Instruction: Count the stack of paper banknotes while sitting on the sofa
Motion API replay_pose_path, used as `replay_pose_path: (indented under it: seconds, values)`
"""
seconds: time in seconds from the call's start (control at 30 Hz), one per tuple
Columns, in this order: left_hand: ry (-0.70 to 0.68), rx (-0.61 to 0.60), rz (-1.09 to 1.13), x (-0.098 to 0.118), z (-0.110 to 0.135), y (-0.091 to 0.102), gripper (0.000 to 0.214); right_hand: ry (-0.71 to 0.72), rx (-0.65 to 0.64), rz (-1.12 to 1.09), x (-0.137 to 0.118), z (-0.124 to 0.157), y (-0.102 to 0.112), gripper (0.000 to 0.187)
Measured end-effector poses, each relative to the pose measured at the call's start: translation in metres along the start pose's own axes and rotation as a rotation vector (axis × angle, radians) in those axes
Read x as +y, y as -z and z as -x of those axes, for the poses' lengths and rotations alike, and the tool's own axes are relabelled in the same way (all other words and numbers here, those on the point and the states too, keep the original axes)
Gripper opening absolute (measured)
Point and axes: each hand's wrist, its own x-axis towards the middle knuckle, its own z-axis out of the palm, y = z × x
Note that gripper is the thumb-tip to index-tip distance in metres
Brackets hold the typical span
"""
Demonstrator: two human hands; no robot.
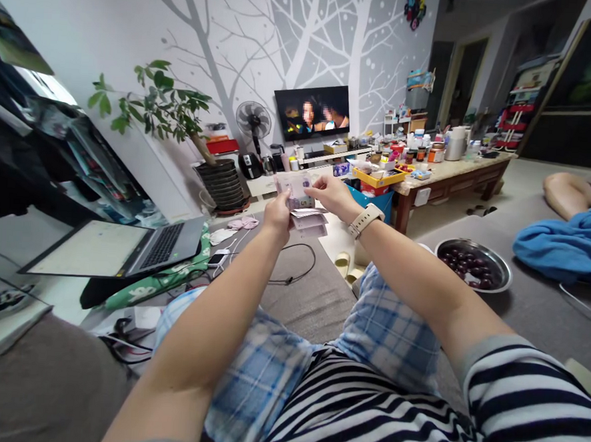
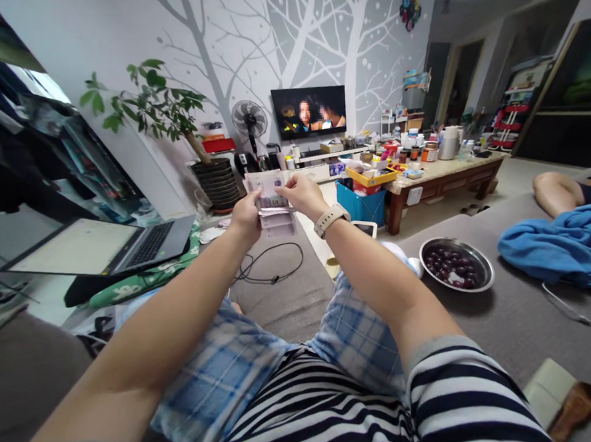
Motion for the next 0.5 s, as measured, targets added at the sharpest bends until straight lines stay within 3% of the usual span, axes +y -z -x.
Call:
replay_pose_path:
  seconds: [0.5]
  values:
    - [0.052, -0.026, -0.035, -0.0016, 0.0051, -0.0025, 0.018, 0.006, 0.040, -0.039, 0.0073, 0.0018, -0.0009, 0.026]
